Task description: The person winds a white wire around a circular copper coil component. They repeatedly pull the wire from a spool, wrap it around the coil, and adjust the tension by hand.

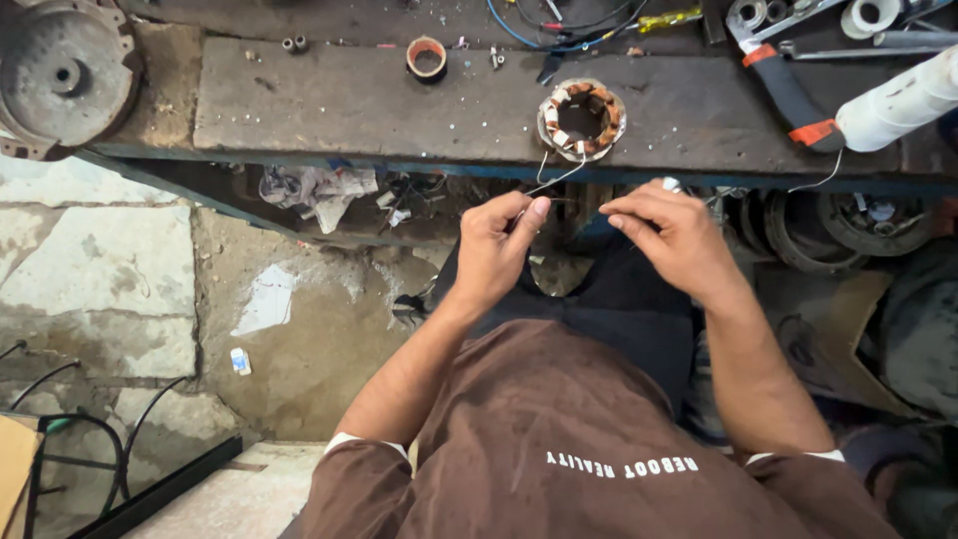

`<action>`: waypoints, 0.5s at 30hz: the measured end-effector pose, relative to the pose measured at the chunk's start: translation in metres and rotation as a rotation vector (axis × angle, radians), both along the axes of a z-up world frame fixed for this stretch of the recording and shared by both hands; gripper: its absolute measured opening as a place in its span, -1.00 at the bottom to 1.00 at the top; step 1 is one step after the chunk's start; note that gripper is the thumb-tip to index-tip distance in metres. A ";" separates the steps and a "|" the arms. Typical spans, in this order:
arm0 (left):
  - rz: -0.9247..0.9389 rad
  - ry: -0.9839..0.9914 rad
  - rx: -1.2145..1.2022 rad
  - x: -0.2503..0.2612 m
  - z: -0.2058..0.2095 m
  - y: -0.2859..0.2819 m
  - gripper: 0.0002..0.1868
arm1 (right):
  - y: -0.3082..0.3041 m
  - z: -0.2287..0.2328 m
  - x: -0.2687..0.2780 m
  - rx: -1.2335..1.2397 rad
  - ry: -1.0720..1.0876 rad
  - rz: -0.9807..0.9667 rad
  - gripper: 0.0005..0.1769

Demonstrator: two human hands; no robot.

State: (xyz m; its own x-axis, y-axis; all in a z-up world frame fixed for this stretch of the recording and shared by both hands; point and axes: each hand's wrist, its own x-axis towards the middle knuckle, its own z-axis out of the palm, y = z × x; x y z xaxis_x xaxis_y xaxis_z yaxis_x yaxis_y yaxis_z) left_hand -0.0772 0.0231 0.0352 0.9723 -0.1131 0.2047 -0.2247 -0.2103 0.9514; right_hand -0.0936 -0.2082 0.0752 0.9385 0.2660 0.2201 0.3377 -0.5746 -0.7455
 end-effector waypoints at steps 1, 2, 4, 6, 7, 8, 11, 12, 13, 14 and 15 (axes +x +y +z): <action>-0.015 -0.049 -0.023 0.000 0.002 0.002 -0.76 | -0.001 0.001 0.000 0.035 -0.034 0.014 -0.84; -0.033 -0.103 -0.047 0.002 0.005 0.002 -0.78 | -0.003 0.001 0.002 -0.031 -0.082 -0.004 -0.84; -0.038 -0.159 -0.031 0.003 0.013 0.001 -0.82 | -0.007 0.004 0.007 -0.165 -0.177 -0.039 -0.83; -0.039 -0.213 -0.023 0.005 0.021 0.001 -0.86 | -0.009 0.007 0.016 -0.139 -0.149 -0.114 -0.79; -0.038 -0.239 -0.021 0.006 0.024 0.001 -0.88 | -0.010 0.009 0.023 -0.127 -0.137 -0.149 -0.77; -0.036 -0.263 -0.016 0.008 0.026 0.002 -0.90 | -0.010 0.009 0.031 -0.071 -0.175 -0.149 -0.76; 0.004 -0.295 0.042 0.021 0.027 0.004 -0.86 | -0.010 0.007 0.057 0.145 -0.231 -0.127 -0.78; -0.001 -0.235 0.002 0.026 0.025 0.006 -0.86 | -0.010 0.005 0.066 0.249 -0.208 -0.103 -0.79; -0.005 -0.176 -0.039 0.031 0.023 0.010 -0.86 | -0.009 0.002 0.074 0.352 -0.183 -0.078 -0.80; -0.011 -0.116 -0.082 0.034 0.019 0.015 -0.86 | -0.010 -0.002 0.080 0.396 -0.164 -0.060 -0.81; -0.037 -0.075 -0.090 0.035 0.014 0.020 -0.86 | -0.010 -0.006 0.085 0.439 -0.144 -0.042 -0.81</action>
State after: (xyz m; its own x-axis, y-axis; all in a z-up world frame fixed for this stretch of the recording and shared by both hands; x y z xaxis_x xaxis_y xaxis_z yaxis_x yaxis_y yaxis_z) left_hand -0.0427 0.0435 0.0494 0.9494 -0.1264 0.2875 -0.3019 -0.1154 0.9463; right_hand -0.0083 -0.2183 0.0693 0.8979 0.0809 0.4328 0.4393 -0.2301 -0.8684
